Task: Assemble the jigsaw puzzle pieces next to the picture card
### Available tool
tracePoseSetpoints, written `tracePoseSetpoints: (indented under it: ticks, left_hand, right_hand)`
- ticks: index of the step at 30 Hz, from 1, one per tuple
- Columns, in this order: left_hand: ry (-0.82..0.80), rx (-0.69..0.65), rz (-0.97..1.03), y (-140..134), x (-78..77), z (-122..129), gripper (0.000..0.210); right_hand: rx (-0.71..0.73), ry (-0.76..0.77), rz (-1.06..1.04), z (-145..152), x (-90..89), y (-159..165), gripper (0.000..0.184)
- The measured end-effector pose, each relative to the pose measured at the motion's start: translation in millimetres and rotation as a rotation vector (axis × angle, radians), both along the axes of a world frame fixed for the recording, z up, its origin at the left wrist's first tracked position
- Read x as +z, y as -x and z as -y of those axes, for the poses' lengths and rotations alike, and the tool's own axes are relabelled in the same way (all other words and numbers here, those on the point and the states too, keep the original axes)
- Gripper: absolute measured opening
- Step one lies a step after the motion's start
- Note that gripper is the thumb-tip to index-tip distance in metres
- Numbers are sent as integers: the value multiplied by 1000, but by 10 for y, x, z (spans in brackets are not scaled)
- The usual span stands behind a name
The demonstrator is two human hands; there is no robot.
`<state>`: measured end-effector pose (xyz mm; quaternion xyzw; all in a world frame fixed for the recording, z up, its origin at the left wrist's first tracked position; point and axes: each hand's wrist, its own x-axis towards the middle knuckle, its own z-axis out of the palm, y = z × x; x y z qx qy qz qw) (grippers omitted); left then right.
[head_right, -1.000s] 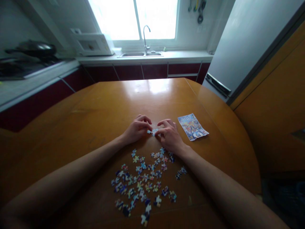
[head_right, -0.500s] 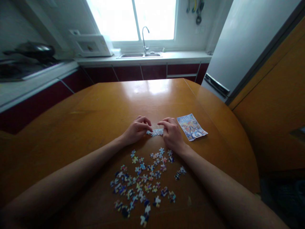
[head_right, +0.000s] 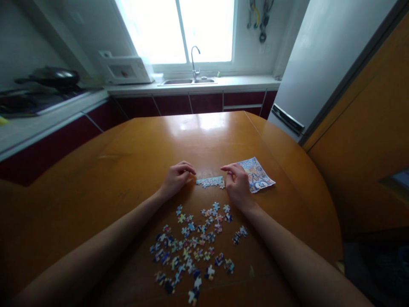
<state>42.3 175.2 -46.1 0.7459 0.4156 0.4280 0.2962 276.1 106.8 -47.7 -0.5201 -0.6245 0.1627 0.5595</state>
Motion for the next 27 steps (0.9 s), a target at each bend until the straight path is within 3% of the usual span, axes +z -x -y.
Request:
tracePoseSetpoints:
  ticks: [10,27]
  left_hand:
    - [30,27,40,16,-5,-22,23]
    - [92,59,81,22,64,-26,23]
  right_hand:
    - [4,-23,-24,-25,-28,1,26]
    - [-55,88,-127,-91,-2,-15,24]
